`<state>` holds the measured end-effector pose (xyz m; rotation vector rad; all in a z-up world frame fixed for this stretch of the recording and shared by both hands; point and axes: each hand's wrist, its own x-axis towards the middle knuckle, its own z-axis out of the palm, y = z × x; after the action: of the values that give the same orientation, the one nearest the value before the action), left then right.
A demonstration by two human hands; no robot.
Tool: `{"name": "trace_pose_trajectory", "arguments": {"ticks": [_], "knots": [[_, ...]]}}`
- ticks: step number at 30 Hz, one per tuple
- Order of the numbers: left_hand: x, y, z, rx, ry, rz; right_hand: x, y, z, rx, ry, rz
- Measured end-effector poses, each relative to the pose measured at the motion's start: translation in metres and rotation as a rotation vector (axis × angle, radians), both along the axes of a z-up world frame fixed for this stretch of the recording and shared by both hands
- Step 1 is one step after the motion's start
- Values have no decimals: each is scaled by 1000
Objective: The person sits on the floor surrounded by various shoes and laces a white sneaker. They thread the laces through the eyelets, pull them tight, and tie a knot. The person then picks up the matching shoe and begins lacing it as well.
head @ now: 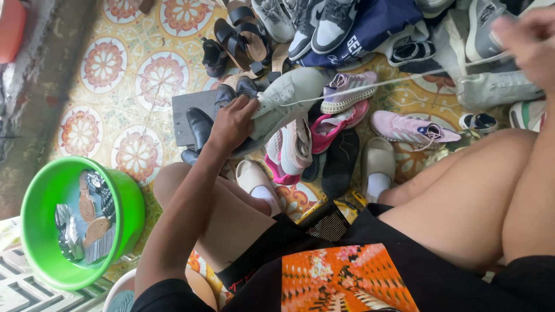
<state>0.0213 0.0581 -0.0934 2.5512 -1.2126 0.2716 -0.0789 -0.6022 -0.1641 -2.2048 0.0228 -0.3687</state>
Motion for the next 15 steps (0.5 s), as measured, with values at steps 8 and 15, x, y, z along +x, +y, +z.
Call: {"name": "trace_pose_trajectory", "arguments": {"ticks": [8,15], "knots": [[-5,-5,31,-280,59,149,25,232,106,-432,136,175],[-8,-24,28,-282,-74,96,40,328,122,-186,-150,451]]}}
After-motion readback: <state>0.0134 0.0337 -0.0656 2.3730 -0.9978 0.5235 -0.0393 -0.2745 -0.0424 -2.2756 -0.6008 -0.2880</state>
